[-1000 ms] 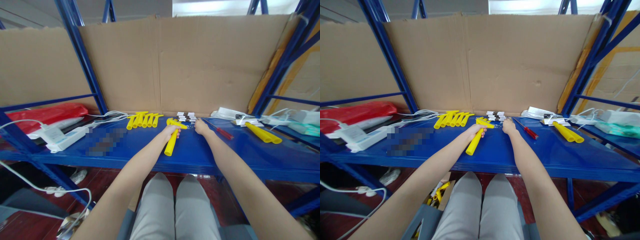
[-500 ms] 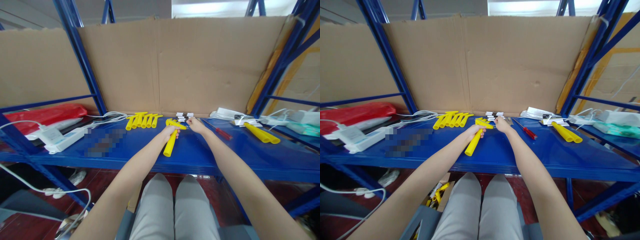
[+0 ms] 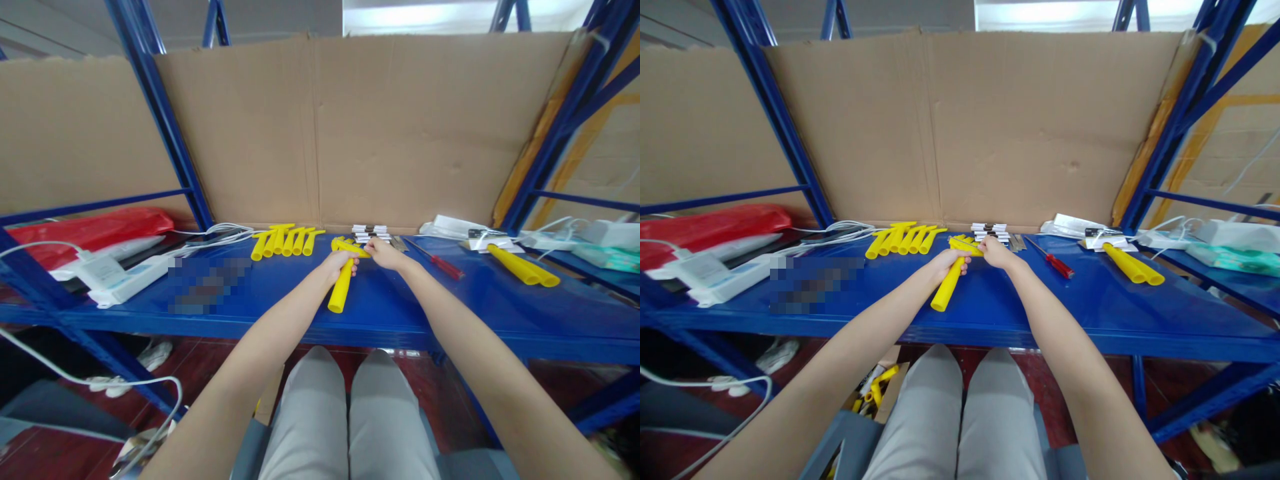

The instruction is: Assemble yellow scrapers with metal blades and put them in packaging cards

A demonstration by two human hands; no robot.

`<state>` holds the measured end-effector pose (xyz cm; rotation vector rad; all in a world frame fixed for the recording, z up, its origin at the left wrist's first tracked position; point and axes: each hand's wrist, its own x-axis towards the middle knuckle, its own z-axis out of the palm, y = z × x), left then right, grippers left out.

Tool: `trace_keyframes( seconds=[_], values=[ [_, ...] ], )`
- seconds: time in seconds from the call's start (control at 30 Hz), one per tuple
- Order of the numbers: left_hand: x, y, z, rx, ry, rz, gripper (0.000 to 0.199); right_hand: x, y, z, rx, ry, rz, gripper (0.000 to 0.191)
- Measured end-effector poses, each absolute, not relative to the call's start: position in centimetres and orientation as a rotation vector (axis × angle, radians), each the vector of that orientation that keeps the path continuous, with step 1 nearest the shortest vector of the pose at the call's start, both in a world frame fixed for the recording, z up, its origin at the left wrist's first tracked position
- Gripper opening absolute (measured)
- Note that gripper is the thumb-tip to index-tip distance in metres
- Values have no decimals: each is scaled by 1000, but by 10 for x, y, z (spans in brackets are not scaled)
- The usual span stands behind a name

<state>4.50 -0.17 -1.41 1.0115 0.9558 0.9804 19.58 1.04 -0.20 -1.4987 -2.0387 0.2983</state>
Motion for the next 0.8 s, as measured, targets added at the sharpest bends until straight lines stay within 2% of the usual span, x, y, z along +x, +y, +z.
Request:
trace_keyframes(
  seconds=[0.23,0.8],
  values=[
    [50,-8,-9,998,1042,940,11,199,14,-4,-1457,-2086,274,29],
    [48,-19,4,1029,1044,882,13,192,4,-2,-1488,-2138,203,28]
  ],
)
